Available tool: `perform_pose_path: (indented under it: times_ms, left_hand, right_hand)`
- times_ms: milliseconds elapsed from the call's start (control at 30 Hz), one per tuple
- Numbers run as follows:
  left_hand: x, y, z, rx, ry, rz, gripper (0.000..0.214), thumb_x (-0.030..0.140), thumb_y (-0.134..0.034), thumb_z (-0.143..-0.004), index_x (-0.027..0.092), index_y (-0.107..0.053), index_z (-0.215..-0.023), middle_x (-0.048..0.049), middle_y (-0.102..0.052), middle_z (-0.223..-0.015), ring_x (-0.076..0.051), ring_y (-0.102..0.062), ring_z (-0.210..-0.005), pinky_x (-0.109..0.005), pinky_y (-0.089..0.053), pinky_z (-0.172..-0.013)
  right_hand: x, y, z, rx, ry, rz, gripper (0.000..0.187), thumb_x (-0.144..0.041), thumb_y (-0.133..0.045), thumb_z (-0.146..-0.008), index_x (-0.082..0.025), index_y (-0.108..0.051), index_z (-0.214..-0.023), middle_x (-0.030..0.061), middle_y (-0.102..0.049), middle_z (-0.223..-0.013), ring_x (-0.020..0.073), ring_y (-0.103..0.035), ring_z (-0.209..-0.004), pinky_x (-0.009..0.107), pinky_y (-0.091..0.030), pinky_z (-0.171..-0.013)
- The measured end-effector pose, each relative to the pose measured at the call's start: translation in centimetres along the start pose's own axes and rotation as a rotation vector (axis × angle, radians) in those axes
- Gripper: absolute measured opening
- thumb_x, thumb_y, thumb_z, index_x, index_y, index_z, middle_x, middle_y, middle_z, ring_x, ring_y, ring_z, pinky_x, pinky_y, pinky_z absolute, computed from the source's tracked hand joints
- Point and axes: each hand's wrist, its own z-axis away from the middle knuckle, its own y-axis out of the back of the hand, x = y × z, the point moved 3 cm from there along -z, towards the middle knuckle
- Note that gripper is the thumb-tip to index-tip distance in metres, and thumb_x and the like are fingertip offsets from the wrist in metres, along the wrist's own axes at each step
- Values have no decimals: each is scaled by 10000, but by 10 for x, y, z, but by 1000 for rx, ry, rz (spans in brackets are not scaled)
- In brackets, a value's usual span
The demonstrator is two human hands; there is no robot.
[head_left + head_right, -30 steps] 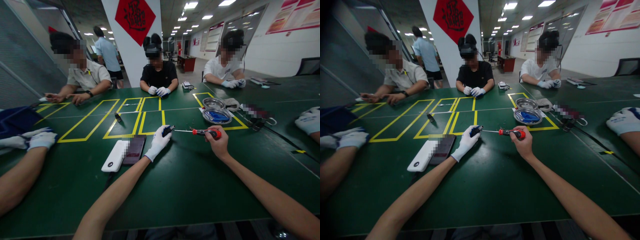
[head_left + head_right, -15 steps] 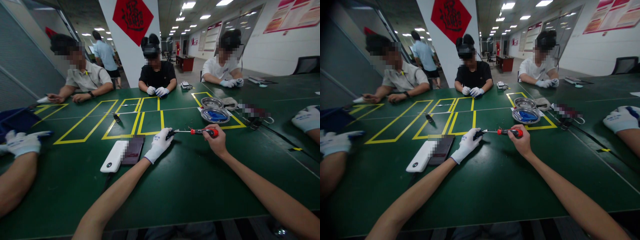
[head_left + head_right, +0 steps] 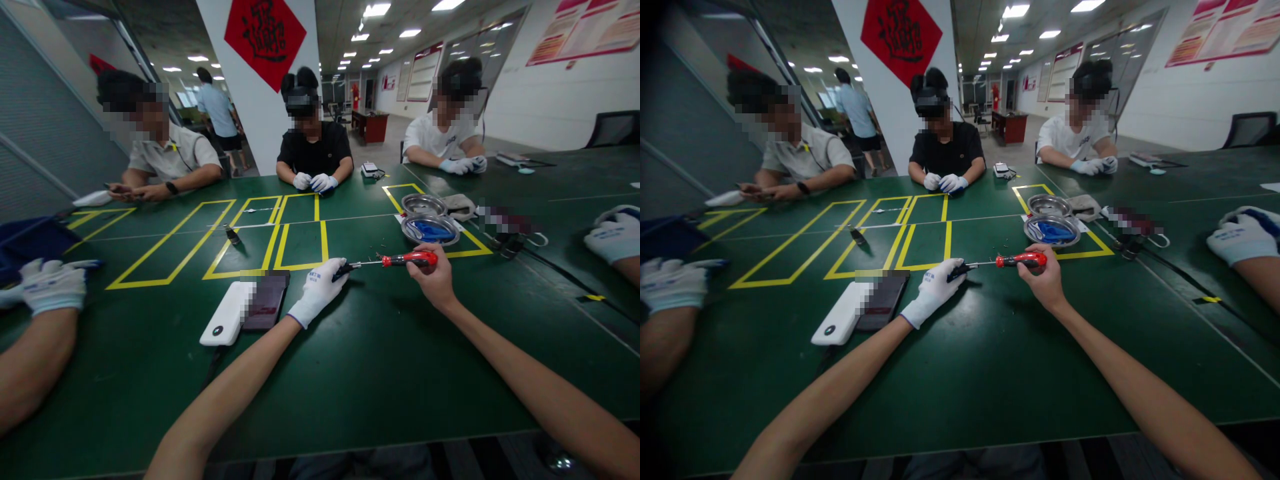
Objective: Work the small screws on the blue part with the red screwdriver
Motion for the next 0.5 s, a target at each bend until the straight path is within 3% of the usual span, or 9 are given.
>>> perform_pose_path:
  times_ms: [167,333,500]
  left_hand:
    - [-1,1,-2,-8,12,-77,393,257,-587,-826,225,-515,-1211,-69,-610,-1165,-215,-598,-1062,-366,-485,-934]
    - [-2,3,-3,46,-16,-79,522,207,-600,-802,222,-429,-1295,-92,-529,-1213,-222,-565,-1092,-359,-488,-916]
    - [0,4,-2,25,-20,-77,392,191,-614,-785,228,-514,-1162,-65,-510,-1136,-198,-568,-999,-328,-494,-852]
  right_hand:
    - [15,-1,-1,89,-76,-152,220,-322,-657,-780,-211,-555,-940,-30,-545,-721,110,-525,-538,238,-442,-492]
    - [23,1,-4,190,-98,-264,211,-319,-651,-787,-224,-554,-949,-39,-563,-717,103,-539,-517,228,-442,-471]
    - [16,-1,-2,101,-82,-262,236,-323,-659,-783,-223,-552,-968,-34,-573,-735,112,-567,-545,246,-477,-512]
